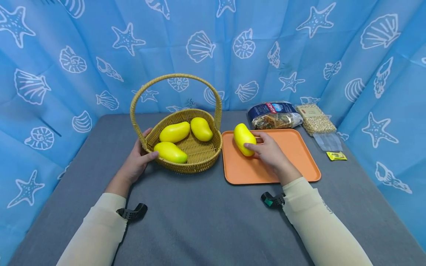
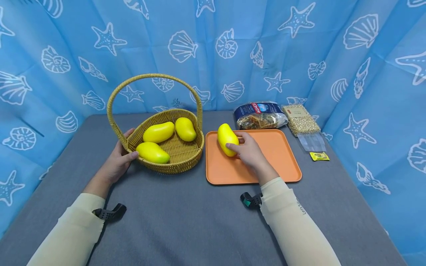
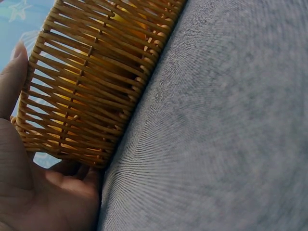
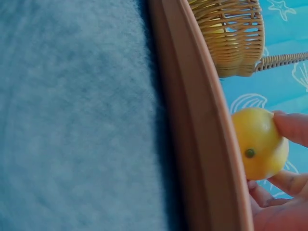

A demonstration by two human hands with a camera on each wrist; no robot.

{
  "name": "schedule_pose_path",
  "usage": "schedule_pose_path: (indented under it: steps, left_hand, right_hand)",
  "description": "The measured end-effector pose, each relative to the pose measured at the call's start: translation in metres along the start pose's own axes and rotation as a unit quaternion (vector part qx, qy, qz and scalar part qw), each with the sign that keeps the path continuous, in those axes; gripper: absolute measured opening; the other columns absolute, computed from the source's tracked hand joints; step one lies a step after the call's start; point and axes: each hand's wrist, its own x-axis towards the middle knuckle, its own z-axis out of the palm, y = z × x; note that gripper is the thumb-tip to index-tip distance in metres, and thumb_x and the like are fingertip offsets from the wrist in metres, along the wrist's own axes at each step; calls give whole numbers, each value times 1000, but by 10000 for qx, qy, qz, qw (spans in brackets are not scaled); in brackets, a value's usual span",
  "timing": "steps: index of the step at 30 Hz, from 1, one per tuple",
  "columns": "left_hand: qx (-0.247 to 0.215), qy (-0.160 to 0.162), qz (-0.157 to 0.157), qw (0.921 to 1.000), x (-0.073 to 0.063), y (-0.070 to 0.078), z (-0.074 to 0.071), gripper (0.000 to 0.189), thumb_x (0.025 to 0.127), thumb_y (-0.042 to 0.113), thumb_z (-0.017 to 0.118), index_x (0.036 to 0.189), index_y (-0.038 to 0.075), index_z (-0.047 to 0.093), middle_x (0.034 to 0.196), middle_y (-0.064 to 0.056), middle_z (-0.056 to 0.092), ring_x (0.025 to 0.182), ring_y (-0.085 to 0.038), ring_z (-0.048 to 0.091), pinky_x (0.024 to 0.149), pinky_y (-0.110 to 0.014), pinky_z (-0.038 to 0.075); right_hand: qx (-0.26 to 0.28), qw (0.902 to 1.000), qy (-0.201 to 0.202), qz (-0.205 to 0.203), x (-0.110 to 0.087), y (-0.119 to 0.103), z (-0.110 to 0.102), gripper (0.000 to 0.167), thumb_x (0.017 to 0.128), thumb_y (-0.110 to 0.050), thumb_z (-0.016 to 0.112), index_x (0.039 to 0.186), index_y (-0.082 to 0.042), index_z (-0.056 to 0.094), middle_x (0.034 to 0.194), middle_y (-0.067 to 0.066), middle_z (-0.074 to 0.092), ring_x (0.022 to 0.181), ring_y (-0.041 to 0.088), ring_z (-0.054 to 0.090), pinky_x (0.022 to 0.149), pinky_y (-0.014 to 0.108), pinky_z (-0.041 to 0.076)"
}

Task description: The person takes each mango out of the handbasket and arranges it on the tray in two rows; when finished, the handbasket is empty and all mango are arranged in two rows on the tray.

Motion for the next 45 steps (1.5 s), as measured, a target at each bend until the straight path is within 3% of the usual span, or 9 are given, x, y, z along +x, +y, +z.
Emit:
schedule_pose_path:
  steps: [7, 13, 17, 22, 29, 45]
  left_hand:
    - [57, 8, -54, 10000, 0, 0, -1, 88, 107, 7, 63, 176, 23, 10, 174, -14, 25, 150, -30, 33, 112, -26, 39]
    - [34, -19, -16, 10000, 0, 0, -1, 88, 107, 6, 63, 176, 20, 9, 174, -15, 25, 151, -31, 33, 112, -27, 39]
    - [9, -15, 8, 10000, 0, -1, -1, 89, 107, 4, 62, 176, 17, 8, 173, -17, 25, 150, -30, 34, 111, -26, 39]
    - [-10, -16, 32, 10000, 0, -1, -1, 88, 107, 4, 62, 176, 20, 10, 173, -17, 26, 150, -30, 34, 112, -26, 39]
    - [-66, -45, 30, 10000, 1, -2, -2, 87, 107, 5, 63, 176, 22, 11, 174, -16, 25, 149, -30, 34, 112, -27, 40]
    - [-77, -35, -45, 10000, 1, -2, -3, 87, 107, 5, 62, 175, 24, 12, 174, -15, 24, 151, -30, 32, 112, -27, 39]
  right_hand:
    - [-207, 9997, -18, 103, 2, 1, -1, 74, 108, -32, 72, 167, -5, 38, 146, 24, 51, 121, 36, 56, 90, 35, 57]
    - [-161, 9998, 47, 57, 2, 2, -3, 75, 109, -32, 70, 170, -6, 34, 155, 26, 47, 122, 36, 57, 84, 32, 59]
    - [-345, 9994, 8, -45, 1, 3, -6, 80, 106, -31, 75, 172, -12, 32, 159, 25, 43, 125, 38, 54, 84, 35, 58]
    - [-734, 9969, -113, -275, 1, 2, -8, 84, 104, -22, 79, 171, -6, 31, 157, 25, 44, 126, 40, 52, 87, 41, 56]
    - [-1031, 9945, -127, -87, 1, 0, -7, 84, 104, -31, 77, 169, -2, 32, 153, 26, 49, 117, 37, 55, 88, 41, 54]
    - [-1048, 9945, 17, -28, 2, 2, -6, 86, 105, -35, 77, 171, -4, 31, 156, 26, 48, 125, 38, 54, 94, 44, 54]
